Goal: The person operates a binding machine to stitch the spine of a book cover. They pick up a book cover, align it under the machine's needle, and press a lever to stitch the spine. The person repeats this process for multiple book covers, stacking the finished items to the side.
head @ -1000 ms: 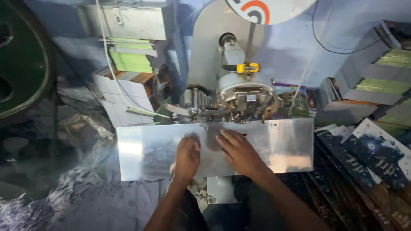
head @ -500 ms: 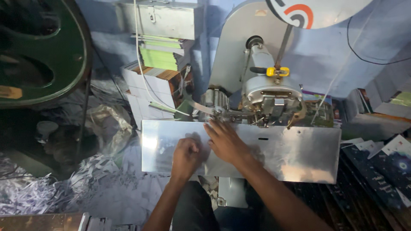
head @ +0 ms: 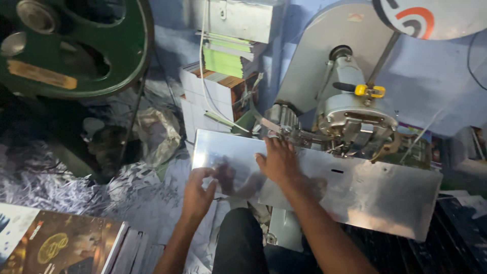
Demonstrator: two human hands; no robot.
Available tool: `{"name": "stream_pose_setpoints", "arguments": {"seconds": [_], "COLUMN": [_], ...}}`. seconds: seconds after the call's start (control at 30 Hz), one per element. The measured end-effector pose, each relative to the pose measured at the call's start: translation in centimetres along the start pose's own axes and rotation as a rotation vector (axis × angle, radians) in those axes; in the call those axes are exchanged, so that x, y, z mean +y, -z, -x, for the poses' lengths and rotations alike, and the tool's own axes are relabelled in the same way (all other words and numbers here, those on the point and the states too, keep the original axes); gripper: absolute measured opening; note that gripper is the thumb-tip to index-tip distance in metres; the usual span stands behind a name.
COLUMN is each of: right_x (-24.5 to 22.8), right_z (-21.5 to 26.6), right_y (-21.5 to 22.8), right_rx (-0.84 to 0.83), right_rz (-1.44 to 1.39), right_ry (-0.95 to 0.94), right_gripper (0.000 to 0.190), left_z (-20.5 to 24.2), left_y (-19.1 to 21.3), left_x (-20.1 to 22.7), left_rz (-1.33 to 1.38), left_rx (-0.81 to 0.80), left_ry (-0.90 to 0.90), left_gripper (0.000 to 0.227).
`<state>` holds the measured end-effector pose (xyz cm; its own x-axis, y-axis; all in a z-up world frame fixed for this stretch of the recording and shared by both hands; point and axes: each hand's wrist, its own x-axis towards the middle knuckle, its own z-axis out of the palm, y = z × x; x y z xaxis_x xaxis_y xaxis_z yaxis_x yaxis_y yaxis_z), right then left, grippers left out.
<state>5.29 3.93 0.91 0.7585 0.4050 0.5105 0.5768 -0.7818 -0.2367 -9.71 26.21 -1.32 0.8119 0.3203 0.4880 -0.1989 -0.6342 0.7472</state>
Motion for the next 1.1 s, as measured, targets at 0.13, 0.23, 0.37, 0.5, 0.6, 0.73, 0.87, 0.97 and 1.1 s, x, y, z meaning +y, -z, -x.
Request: {"name": "stream_pose_setpoints", "arguments": {"seconds": [0.13, 0.23, 0.37, 0.5, 0.6, 0.73, 0.87, 0.97, 1.1], "right_x": [0.6, 0.7, 0.6, 0.5, 0.7, 0.8, 0.9, 1.0, 1.0], "right_z": [0.0, 0.1, 0.4, 0.6, 0.5, 0.5, 0.3, 0.4, 0.4], "right_y": [-0.4, -0.8, -0.7, -0.8, -0.9, -1.1, -1.0, -1.0, -1.1], "right_rx": [0.054, 0.074, 0.096, 0.133, 0.134, 0.116, 0.083, 0.069, 0.083], "right_rz": [-0.009, -0.003, -0.007, -0.001, 0.030, 0.010, 0.016, 0.015, 0.030], "right_ry": [0.028, 0.047, 0.067, 0.085, 0.108, 0.088, 0.076, 0.077, 0.081], "right_gripper": [0.062, 0.061, 0.059, 0.058, 0.060, 0.059, 0.061, 0.062, 0.063], "left_z": [0.9, 1.9, 4.1, 7.5, 10.1, 13.6, 17.3, 19.5, 21.9], "left_y": [2.4, 4.4, 8.2, 12.3, 15.6, 18.9, 21.0, 21.1, 20.8], "left_x": [-1.3, -2.6, -4.9, -7.9, -10.0, -12.3, -15.8, -19.6, -22.2], "left_rz": [-0.100, -0.164, -0.226, -0.359, -0.458, -0.769, -0.889, -0.840, -0.712], "left_rx": [0.036, 0.090, 0.157, 0.238, 0.287, 0.478, 0.543, 0.612, 0.598], "left_ry": [0.001, -0.018, 0.001, 0.070, 0.178, 0.345, 0.543, 0.611, 0.767], "left_gripper": [0.034, 0.035, 0.040, 0.042, 0.037, 0.029, 0.039, 0.045, 0.061]}}
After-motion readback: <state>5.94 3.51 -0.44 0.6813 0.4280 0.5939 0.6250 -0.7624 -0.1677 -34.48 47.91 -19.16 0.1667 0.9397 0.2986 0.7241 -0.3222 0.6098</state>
